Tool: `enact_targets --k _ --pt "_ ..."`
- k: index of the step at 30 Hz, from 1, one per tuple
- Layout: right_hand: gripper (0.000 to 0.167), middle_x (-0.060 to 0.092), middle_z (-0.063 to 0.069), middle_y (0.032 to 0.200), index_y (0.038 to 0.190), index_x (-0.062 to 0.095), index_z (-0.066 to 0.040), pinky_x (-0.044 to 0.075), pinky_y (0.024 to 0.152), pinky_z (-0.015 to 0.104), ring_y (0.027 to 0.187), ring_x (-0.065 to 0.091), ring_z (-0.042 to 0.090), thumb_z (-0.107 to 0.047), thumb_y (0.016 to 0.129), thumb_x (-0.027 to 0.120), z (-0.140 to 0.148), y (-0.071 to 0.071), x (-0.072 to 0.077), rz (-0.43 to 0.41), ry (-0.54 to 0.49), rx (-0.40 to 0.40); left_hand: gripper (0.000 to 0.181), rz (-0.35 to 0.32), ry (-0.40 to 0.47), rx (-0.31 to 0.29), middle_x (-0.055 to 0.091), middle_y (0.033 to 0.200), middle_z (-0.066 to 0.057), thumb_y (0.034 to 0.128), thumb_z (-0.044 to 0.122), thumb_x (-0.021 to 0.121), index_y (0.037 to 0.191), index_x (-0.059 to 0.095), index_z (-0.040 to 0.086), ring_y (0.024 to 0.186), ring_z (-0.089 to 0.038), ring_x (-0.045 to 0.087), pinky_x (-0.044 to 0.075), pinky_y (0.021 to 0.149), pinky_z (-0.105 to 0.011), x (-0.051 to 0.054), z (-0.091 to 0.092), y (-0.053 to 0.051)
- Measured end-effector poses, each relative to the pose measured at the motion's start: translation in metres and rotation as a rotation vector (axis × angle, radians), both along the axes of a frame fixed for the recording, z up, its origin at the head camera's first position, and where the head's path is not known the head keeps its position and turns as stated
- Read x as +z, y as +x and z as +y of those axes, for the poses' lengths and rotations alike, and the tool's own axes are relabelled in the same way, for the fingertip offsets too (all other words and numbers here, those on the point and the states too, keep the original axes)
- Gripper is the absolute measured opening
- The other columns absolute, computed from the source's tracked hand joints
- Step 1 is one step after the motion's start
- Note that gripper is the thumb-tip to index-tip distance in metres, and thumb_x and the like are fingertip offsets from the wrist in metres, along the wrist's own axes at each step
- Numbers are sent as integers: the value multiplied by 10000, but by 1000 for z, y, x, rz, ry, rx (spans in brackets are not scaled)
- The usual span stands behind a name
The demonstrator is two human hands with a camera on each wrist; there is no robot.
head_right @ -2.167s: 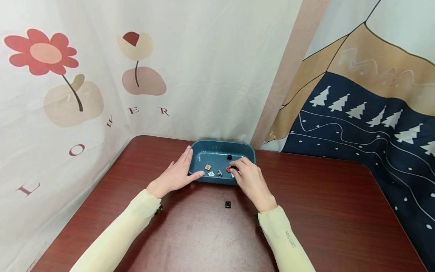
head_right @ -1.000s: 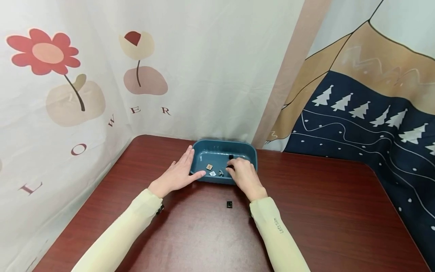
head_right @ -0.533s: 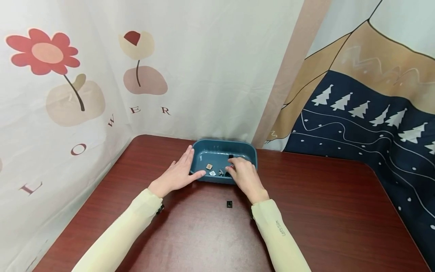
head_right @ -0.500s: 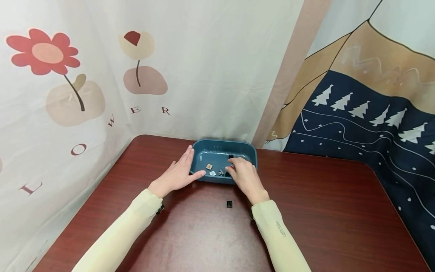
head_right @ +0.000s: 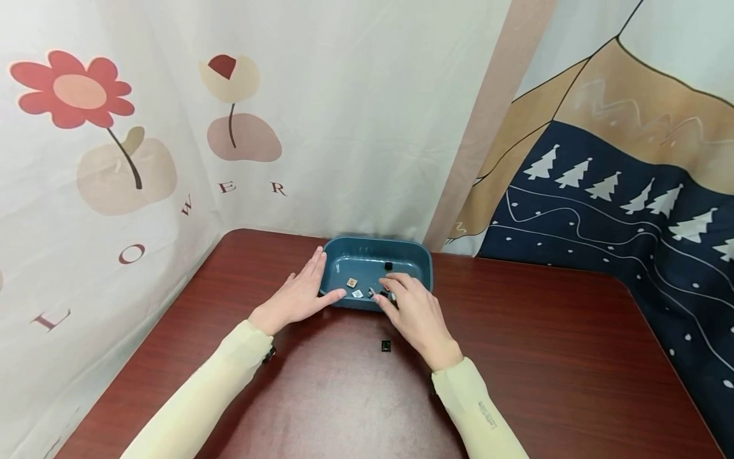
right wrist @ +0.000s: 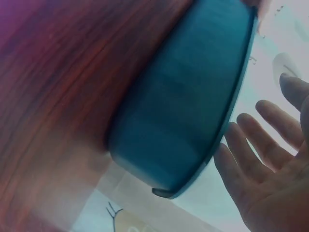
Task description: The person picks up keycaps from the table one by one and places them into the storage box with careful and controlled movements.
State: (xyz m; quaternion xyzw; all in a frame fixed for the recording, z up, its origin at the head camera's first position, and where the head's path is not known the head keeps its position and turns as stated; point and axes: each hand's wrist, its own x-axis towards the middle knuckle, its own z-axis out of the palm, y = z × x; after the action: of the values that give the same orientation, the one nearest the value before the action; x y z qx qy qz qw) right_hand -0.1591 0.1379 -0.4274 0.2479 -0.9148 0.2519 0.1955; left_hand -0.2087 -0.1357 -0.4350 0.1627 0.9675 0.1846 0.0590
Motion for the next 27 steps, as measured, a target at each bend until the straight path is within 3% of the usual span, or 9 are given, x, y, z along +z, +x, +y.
enact_targets --k 11,22,27 --pt "390 659 64 1357 1278 736 -131 542 980 487 1274 616 293 -347 954 768 -1 26 3 8 70 81 1121 3 -2 -2 -26 1739 -107 949 773 476 1657 31 28 1574 -363 157 222 1174 -687 -1 -1 0" --pt "363 719 -7 1236 1223 763 -160 587 883 389 1105 698 169 -356 920 803 -4 41 0 11 159 186 1137 3 1 -4 -39 1739 -99 938 797 460 1658 17 36 1575 -363 156 220 1176 -685 -2 -1 -1" --pt "340 719 -17 1234 1199 773 -161 590 861 388 1100 694 163 -365 927 793 -3 44 -5 -32 225 236 1138 0 3 -4 -40 1739 -97 938 801 454 1658 16 38 1578 -354 148 218 1177 -684 -2 -1 -1"
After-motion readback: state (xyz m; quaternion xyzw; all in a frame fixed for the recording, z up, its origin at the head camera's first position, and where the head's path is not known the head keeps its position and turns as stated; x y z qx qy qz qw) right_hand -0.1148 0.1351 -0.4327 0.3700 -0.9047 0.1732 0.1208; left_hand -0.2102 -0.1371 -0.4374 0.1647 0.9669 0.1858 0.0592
